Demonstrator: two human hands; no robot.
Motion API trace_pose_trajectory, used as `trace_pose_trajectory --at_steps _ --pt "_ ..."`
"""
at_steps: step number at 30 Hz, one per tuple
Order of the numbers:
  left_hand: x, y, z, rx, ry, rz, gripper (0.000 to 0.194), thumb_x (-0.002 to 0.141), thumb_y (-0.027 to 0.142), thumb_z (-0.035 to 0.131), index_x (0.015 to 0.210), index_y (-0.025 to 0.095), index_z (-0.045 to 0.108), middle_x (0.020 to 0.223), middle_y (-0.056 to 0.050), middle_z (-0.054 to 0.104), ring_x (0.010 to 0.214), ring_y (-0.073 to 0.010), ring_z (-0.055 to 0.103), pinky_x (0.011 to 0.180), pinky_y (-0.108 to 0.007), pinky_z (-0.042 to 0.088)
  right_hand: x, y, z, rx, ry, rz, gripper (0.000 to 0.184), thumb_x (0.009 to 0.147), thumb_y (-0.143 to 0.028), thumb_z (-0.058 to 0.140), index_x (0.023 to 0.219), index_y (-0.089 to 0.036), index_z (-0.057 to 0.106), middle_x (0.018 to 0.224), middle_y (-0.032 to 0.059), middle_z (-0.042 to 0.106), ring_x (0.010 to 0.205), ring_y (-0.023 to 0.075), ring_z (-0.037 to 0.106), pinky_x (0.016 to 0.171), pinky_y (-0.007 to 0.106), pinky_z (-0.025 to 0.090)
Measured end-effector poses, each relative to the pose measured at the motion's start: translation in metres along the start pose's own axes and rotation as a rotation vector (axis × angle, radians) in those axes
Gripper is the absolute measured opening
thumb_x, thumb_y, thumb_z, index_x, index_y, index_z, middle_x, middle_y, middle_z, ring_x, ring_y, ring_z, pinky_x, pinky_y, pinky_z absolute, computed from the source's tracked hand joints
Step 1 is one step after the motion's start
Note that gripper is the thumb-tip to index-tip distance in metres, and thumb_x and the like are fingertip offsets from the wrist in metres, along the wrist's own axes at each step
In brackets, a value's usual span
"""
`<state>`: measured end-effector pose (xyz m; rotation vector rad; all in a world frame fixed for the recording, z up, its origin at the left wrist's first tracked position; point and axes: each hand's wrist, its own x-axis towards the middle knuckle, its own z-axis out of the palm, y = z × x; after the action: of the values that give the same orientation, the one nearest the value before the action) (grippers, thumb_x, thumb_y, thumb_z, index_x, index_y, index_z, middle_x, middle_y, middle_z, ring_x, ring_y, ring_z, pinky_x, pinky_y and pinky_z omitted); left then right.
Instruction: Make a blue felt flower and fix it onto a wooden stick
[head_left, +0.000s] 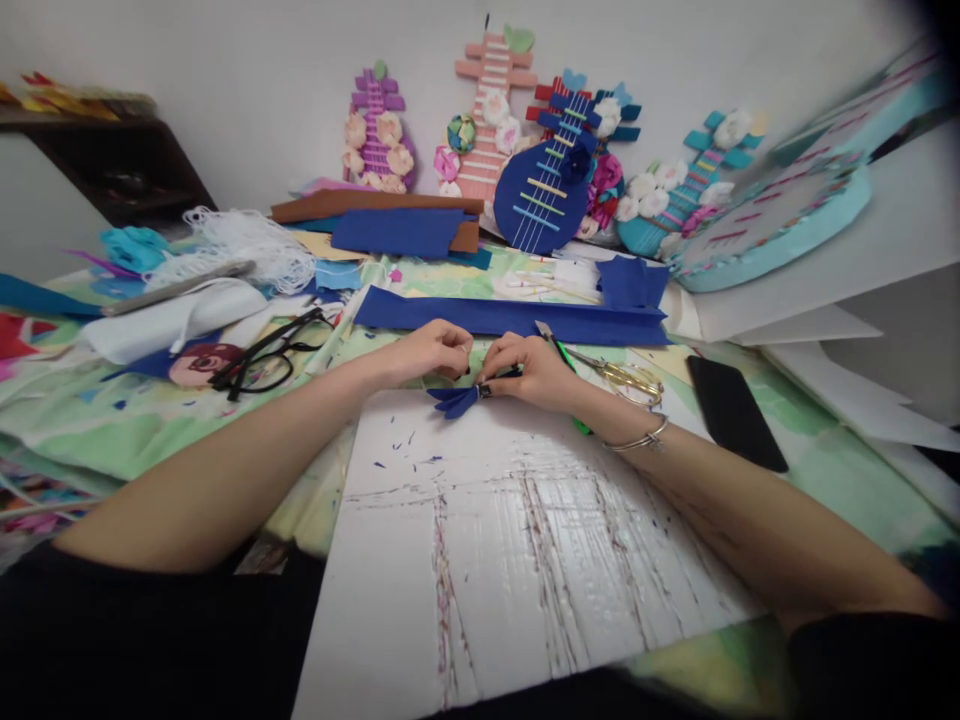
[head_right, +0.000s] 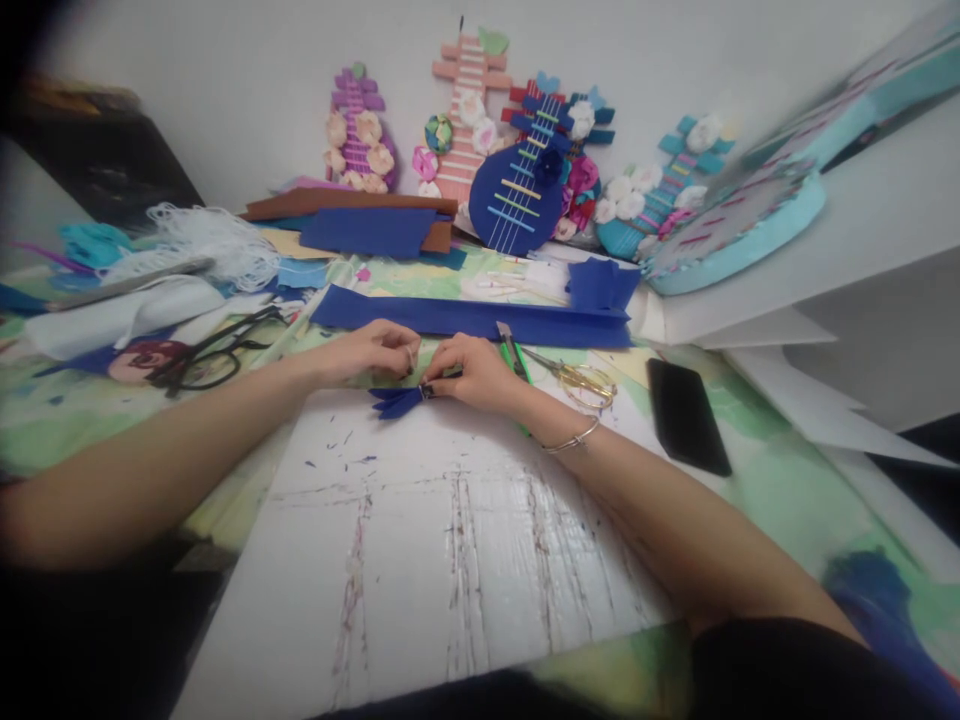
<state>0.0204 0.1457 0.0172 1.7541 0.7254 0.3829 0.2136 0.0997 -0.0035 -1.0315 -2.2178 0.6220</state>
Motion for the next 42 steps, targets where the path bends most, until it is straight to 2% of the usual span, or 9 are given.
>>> trace_pose_trajectory --at_steps 2,4,7,10,14,20,27,35,42 --pt "-0.003 0.004 0.001 0.054 -0.087 0.001 0.015 0.064 0.014 0.059 0.060 0.017 0.044 0.052 0.005 0.037 0.046 -0.0061 0.033 0.045 -0.025 0.022 0.000 0.001 0.000 0.002 0.003 -0.001 0.004 0.072 -0.021 0.070 0.073 -0.022 0.074 0.076 0.0010 0.066 0.081 0.0158 0.057 0.084 0.035 0.038" --pt "-0.005 0.006 0.000 0.144 -0.142 0.016 0.018 0.065 0.018 0.064 0.067 0.017 0.046 0.057 0.004 0.044 0.050 -0.0068 0.037 0.048 -0.024 0.026 0.000 0.002 0.001 0.010 0.006 0.000 0.005 0.072 -0.020 0.070 0.072 -0.023 0.074 0.076 0.0006 0.066 0.080 0.0154 0.056 0.084 0.035 0.038" --pt "-0.005 0.004 0.000 0.225 -0.139 0.029 0.025 0.066 0.025 0.068 0.074 0.017 0.046 0.068 0.000 0.056 0.057 -0.0092 0.047 0.053 -0.024 0.032 0.000 0.002 0.000 0.019 0.001 -0.018 0.003 0.072 -0.022 0.070 0.071 -0.023 0.073 0.075 0.0000 0.067 0.079 0.0150 0.056 0.082 0.033 0.039" --pt "-0.004 0.001 -0.001 0.227 -0.134 0.012 0.032 0.066 0.029 0.069 0.073 0.018 0.040 0.073 -0.002 0.060 0.061 -0.0107 0.052 0.054 -0.023 0.034 0.000 0.000 -0.001 0.039 -0.014 -0.040 0.004 0.073 -0.023 0.070 0.072 -0.021 0.073 0.072 0.0003 0.068 0.077 0.0146 0.057 0.079 0.031 0.041" --pt "-0.004 0.001 0.000 0.238 -0.125 0.018 0.039 0.066 0.029 0.070 0.068 0.020 0.032 0.068 0.000 0.058 0.058 -0.0102 0.051 0.052 -0.023 0.033 0.000 -0.003 -0.005 0.079 -0.025 0.003 0.003 0.071 -0.020 0.070 0.072 -0.019 0.072 0.072 0.0015 0.069 0.075 0.0141 0.058 0.073 0.028 0.043" --pt "-0.006 0.004 0.001 0.243 -0.148 0.022 0.034 0.068 0.028 0.069 0.068 0.020 0.036 0.061 0.002 0.054 0.052 -0.0090 0.050 0.050 -0.023 0.035 0.001 -0.002 -0.006 0.076 -0.045 0.042 0.003 0.070 -0.020 0.071 0.072 -0.018 0.071 0.074 0.0023 0.069 0.074 0.0131 0.059 0.071 0.027 0.044" --pt "-0.005 0.000 0.002 0.207 -0.177 0.057 0.039 0.068 0.026 0.069 0.064 0.020 0.032 0.056 0.004 0.051 0.050 -0.0085 0.050 0.049 -0.022 0.036 0.001 -0.001 -0.011 0.049 -0.064 0.030 0.003 0.072 -0.023 0.071 0.072 -0.021 0.073 0.075 0.0011 0.071 0.076 0.0134 0.061 0.073 0.027 0.045" --pt "-0.007 0.004 0.005 0.210 -0.173 0.088 0.033 0.066 0.015 0.065 0.062 0.020 0.033 0.056 0.005 0.050 0.048 -0.0074 0.048 0.048 -0.022 0.036 0.000 -0.001 -0.016 -0.110 -0.064 0.021 0.009 0.071 -0.019 0.070 0.076 -0.023 0.074 0.080 0.0002 0.073 0.079 0.0145 0.062 0.077 0.030 0.043" --pt "-0.008 0.003 0.005 0.218 -0.193 0.083 0.030 0.069 0.022 0.066 0.064 0.020 0.037 0.055 0.005 0.045 0.049 -0.0089 0.049 0.049 -0.023 0.037 -0.001 -0.003 -0.015 -0.124 -0.076 0.049 0.010 0.070 -0.015 0.069 0.076 -0.021 0.073 0.081 0.0012 0.072 0.078 0.0148 0.063 0.076 0.029 0.041"
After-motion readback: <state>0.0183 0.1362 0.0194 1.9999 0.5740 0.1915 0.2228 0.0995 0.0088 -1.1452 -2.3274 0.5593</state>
